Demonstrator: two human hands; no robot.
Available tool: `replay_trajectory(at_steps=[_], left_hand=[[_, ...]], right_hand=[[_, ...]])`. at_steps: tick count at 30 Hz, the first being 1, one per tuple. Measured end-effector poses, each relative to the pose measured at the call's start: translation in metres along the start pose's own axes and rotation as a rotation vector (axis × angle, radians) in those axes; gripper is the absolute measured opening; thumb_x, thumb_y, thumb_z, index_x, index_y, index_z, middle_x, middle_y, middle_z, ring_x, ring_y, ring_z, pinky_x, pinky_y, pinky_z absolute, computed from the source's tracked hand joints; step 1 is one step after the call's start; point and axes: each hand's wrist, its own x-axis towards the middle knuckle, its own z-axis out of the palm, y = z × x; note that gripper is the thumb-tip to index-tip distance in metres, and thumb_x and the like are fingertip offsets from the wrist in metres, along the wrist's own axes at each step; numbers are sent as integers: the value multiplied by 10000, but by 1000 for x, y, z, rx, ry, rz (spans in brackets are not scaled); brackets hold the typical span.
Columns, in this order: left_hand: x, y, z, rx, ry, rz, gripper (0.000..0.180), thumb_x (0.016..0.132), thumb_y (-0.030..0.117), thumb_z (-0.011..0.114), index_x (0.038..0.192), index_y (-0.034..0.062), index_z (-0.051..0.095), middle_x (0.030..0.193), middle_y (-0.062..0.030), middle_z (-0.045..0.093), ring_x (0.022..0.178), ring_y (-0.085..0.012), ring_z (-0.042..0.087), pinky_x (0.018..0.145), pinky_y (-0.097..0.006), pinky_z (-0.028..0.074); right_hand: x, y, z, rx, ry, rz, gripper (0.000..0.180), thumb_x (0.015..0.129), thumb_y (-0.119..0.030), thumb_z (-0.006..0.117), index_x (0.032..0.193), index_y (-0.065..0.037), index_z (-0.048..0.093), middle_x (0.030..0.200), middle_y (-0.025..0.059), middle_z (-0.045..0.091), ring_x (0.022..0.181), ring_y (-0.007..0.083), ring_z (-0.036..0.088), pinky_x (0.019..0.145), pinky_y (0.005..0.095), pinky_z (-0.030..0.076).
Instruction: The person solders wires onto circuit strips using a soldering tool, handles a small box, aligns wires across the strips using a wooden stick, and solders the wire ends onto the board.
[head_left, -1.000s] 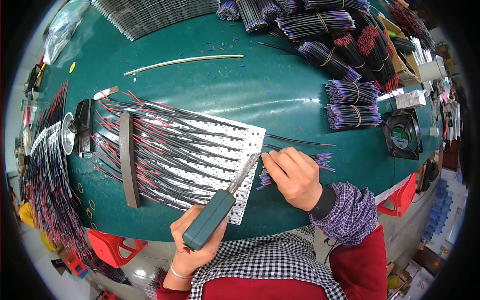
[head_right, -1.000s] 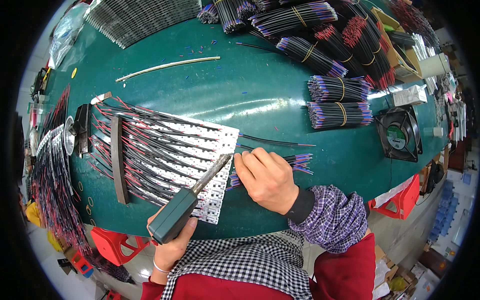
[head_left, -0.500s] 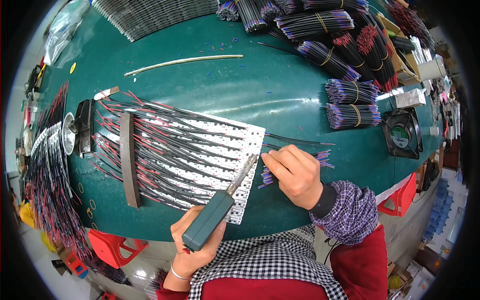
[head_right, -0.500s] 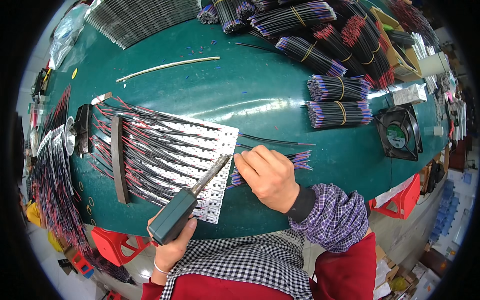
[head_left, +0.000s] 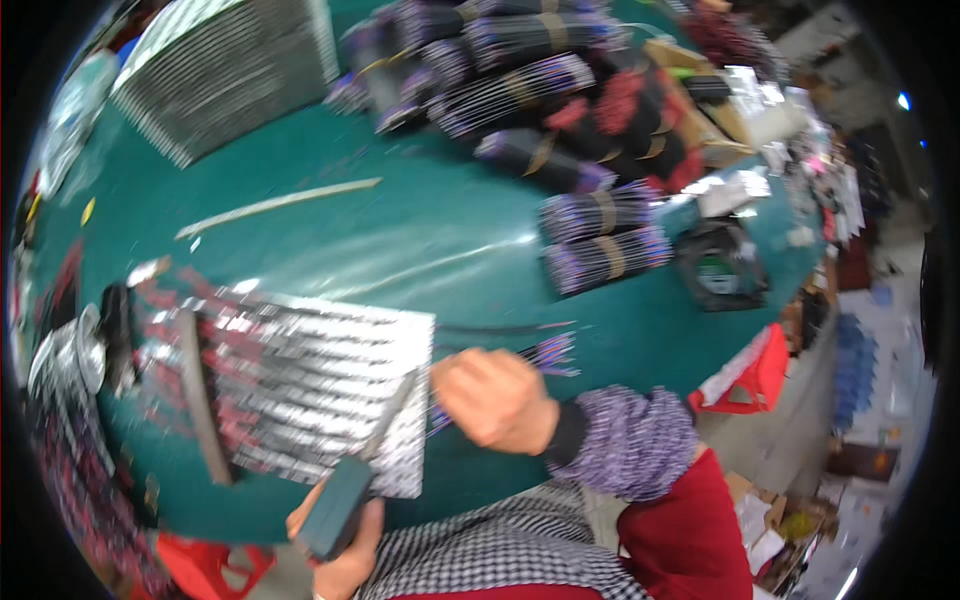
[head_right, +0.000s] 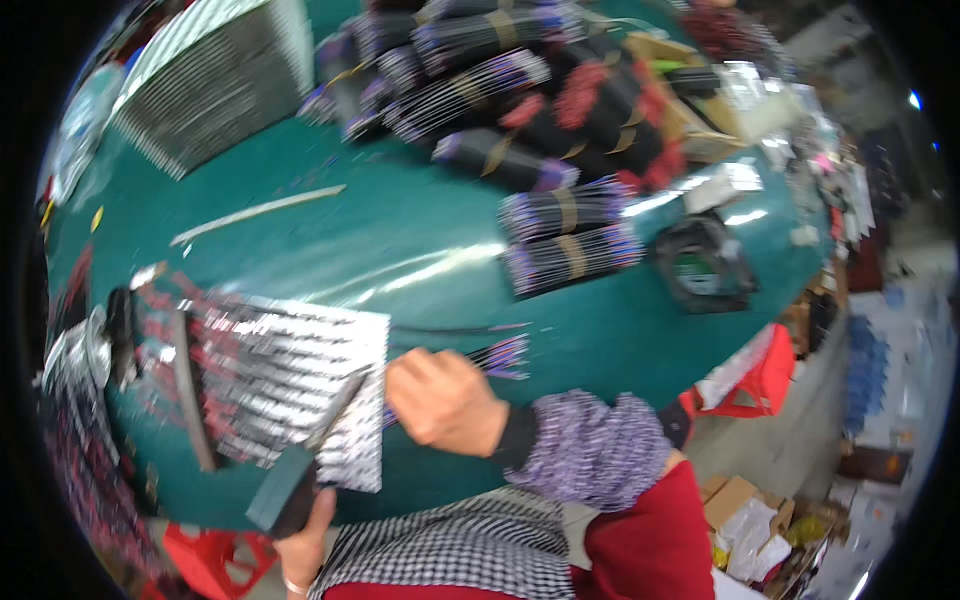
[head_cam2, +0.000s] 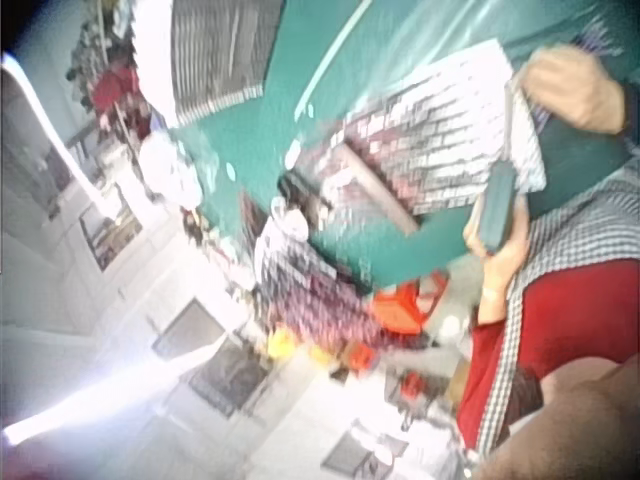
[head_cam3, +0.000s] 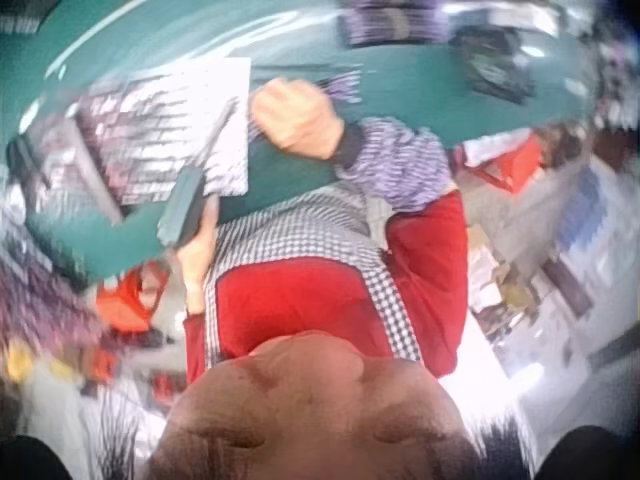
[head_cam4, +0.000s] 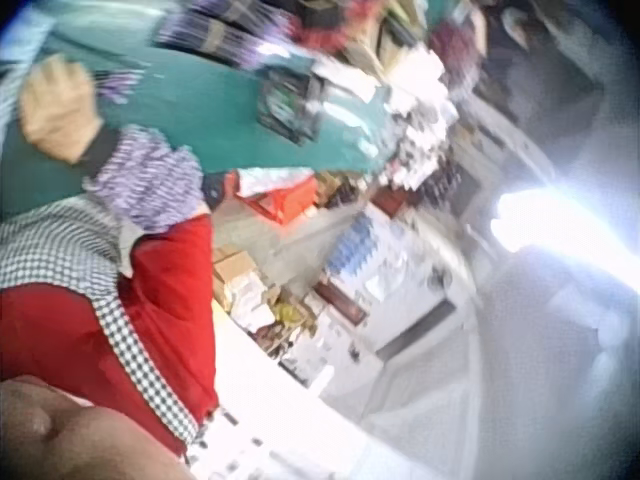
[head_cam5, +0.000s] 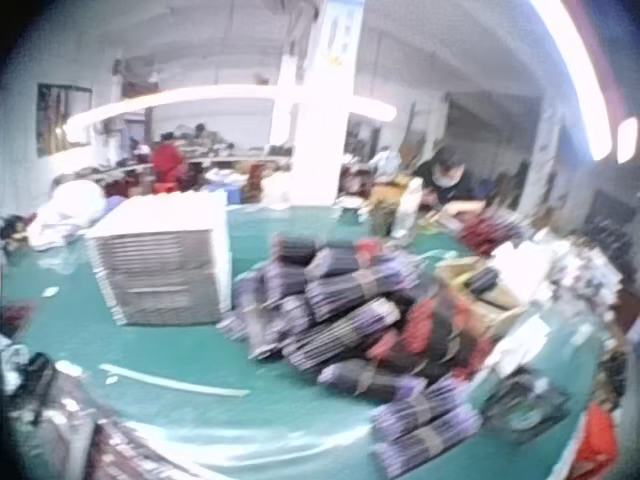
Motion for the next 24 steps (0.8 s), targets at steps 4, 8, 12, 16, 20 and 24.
replay_trajectory(at_steps=[4, 8, 12, 16, 20, 24], left_hand=[[-2, 21, -1, -88, 30, -310, 505, 889, 75, 763, 1358, -17, 599, 1315, -137, 656, 1183, -226, 619, 1023, -346, 480], [-2, 25, 2, -162, 121, -267, 488, 880, 45, 762, 1336, -33, 607, 1281, -140, 663, 1130, -226, 632, 972, -338, 507], [-8, 9, 10, -399, 224, -211, 289, 852, -53, 714, 1137, -53, 672, 972, -66, 700, 628, -96, 540, 540, -271, 433], [-4, 8, 7, -289, 91, -154, 356, 841, -50, 727, 1191, -50, 660, 1002, -86, 716, 633, -85, 536, 542, -238, 416], [-12, 2, 1, -235, 79, -97, 369, 850, -35, 737, 1212, -40, 661, 1059, -101, 727, 733, -106, 614, 624, -243, 490], [-9, 12, 1, -213, 14, -184, 389, 865, -7, 748, 1241, -38, 654, 1144, -134, 723, 1031, -181, 681, 896, -305, 540]], right_hand=[[-10, -5, 12, -9, 16, 11, 302, 718, -119, 627, 970, 40, 671, 885, 69, 604, 814, 186, 610, 608, 286, 459], [-8, -7, 0, 15, -73, 54, 331, 721, -105, 644, 1011, 48, 686, 936, 85, 643, 840, 197, 635, 661, 296, 502], [-6, -14, -30, 177, 211, -45, 451, 703, -61, 644, 1134, 59, 700, 935, 96, 646, 751, 206, 627, 669, 331, 521], [-12, -12, -20, 104, 39, 141, 483, 740, -26, 641, 1212, 76, 665, 911, 78, 559, 770, 208, 566, 650, 326, 479], [-14, -14, -8, 126, -50, 141, 480, 741, -31, 659, 1208, 80, 652, 927, 90, 556, 796, 222, 578, 657, 320, 485], [-16, -14, -4, 185, -15, 176, 480, 620, 58, 627, 1092, 40, 713, 907, 104, 614, 792, 232, 621, 624, 337, 509]])
